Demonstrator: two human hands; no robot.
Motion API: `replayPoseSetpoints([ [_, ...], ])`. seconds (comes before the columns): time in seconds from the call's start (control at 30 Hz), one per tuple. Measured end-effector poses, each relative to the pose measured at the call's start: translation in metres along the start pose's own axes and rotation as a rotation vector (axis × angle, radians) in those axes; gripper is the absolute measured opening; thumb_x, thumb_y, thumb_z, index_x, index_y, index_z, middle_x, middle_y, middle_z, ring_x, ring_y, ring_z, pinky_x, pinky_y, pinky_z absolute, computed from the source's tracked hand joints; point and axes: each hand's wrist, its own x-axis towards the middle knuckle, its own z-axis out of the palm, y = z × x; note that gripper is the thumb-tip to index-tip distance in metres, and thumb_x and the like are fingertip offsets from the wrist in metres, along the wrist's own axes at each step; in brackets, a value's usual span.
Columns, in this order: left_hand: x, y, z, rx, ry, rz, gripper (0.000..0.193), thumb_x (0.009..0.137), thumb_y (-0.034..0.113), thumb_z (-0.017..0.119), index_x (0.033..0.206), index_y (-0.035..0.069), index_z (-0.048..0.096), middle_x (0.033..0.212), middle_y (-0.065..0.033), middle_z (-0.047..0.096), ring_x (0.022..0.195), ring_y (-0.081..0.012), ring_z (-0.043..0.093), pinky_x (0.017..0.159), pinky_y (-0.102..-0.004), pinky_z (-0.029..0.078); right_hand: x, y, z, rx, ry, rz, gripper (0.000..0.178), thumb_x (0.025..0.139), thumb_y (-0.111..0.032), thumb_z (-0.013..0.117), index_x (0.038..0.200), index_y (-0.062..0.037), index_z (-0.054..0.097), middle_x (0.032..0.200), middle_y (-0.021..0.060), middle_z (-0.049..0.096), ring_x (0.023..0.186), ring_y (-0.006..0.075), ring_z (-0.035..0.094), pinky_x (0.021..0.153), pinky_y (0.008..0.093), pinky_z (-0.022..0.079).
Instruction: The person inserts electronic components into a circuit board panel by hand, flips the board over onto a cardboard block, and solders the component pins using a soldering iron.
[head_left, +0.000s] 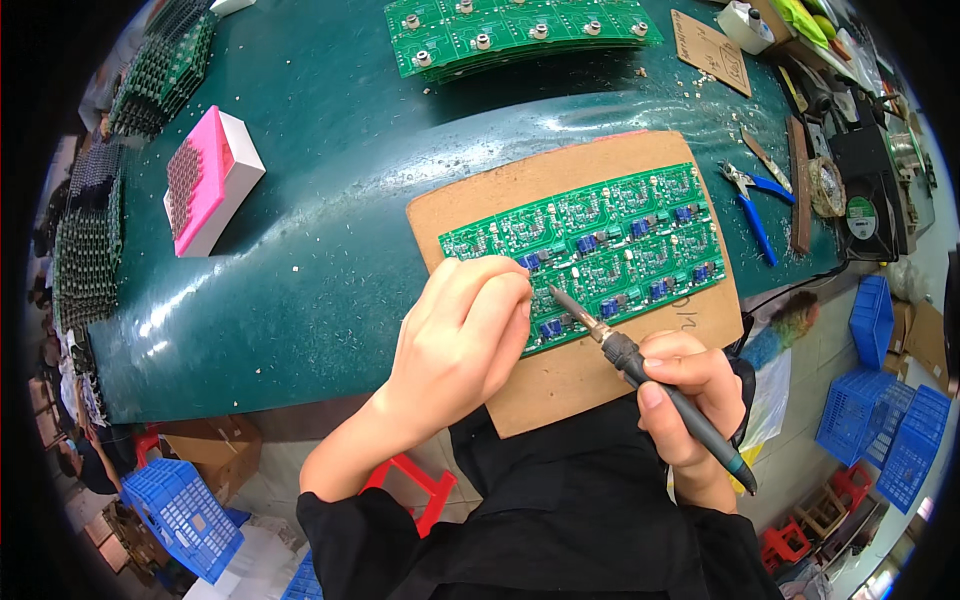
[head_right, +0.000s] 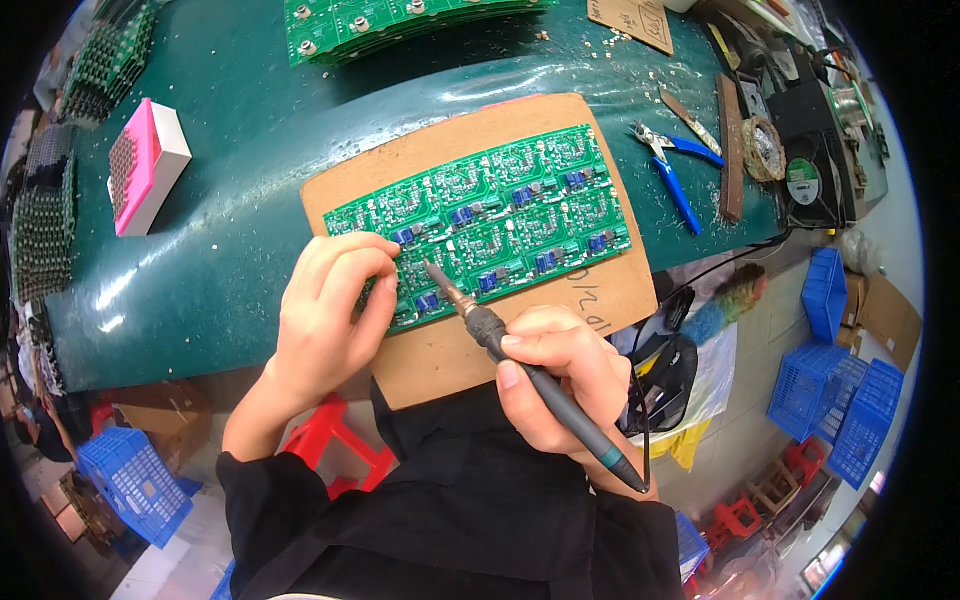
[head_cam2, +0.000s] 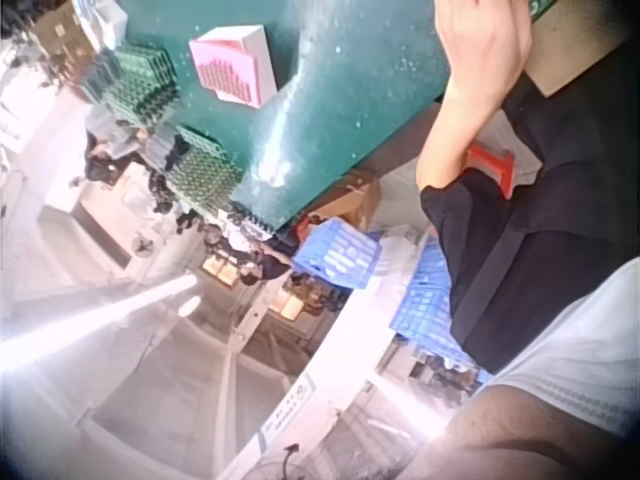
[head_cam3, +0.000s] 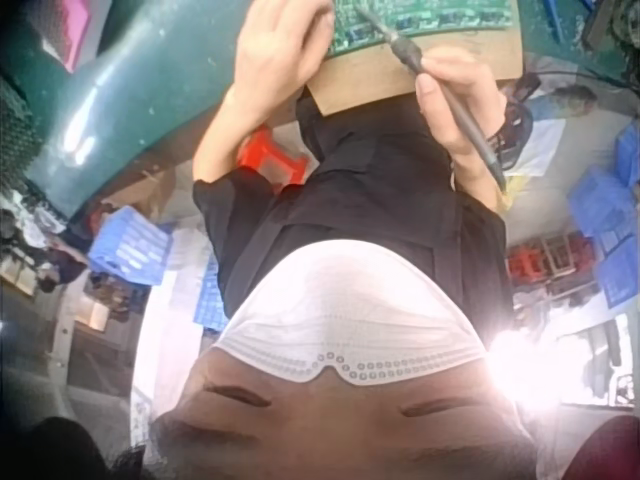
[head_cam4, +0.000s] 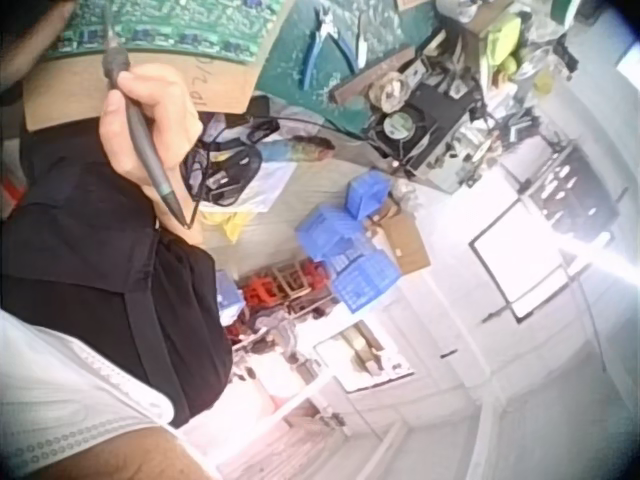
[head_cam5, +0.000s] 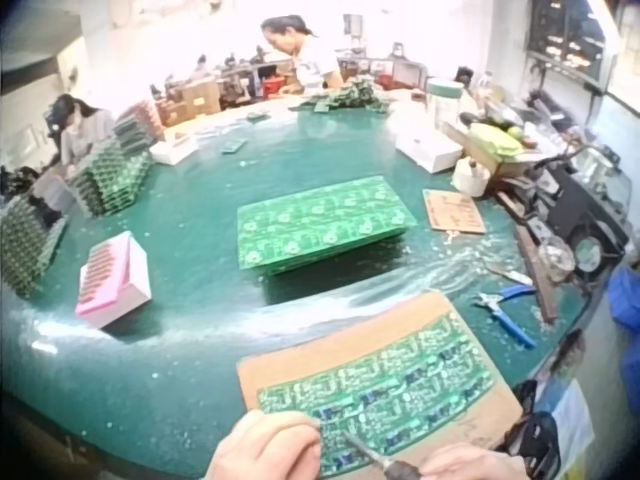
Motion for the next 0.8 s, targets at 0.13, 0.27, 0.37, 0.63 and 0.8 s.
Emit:
replayPoseSetpoints([
  [0.13,-0.002,-0.001,0.01,0.05,-0.002,-0.005,0.022,0.072,-0.005,0.069,0.091,0.001,0.059,0.091,-0.0105,0.06,0.07,-0.025,0.056,0.061,-0.0321,0.048,0.006,0.006,0.003,-0.032,0.004,-0.063,0.02,0.077,0.004,0.067,0.096,0.0023,0.06,0.083,0.0168,0.064,0.065,0.0184,0.06,0.056,0.0268,0.047],
  [0.27,-0.003,-0.001,0.018,0.14,0.019,0.02,0.022,0.071,-0.005,0.069,0.089,0.001,0.058,0.088,-0.0092,0.059,0.067,-0.023,0.055,0.058,-0.0316,0.048,0.014,0.003,0.0,-0.11,-0.067,-0.133,0.023,0.072,0.006,0.069,0.094,0.0025,0.062,0.074,0.0145,0.062,0.065,0.0217,0.061,0.057,0.0283,0.047],
  [0.37,-0.003,0.0,0.02,0.173,0.043,0.035,0.022,0.07,-0.004,0.07,0.089,0.001,0.058,0.087,-0.0085,0.059,0.066,-0.0221,0.055,0.056,-0.0307,0.047,0.022,0.003,-0.001,-0.137,-0.121,-0.215,0.022,0.071,0.006,0.069,0.092,0.0027,0.062,0.069,0.013,0.06,0.065,0.024,0.061,0.058,0.0309,0.048],
  [0.63,0.001,0.004,0.018,0.241,0.034,0.051,0.02,0.07,-0.001,0.071,0.086,0.003,0.06,0.086,-0.0071,0.06,0.066,-0.0197,0.056,0.055,-0.0286,0.047,0.017,0.003,-0.006,-0.108,-0.041,-0.13,0.022,0.07,0.007,0.068,0.091,0.004,0.061,0.07,0.0131,0.06,0.064,0.0256,0.06,0.058,0.0322,0.048],
  [0.8,0.001,0.006,0.018,0.274,-0.008,0.057,0.019,0.07,-0.002,0.07,0.086,0.002,0.06,0.088,-0.0072,0.06,0.068,-0.0202,0.056,0.058,-0.0295,0.048,0.022,0.005,-0.009,-0.081,-0.081,-0.169,0.021,0.07,0.005,0.069,0.089,0.003,0.061,0.075,0.0152,0.061,0.064,0.0254,0.06,0.058,0.0321,0.048],
])
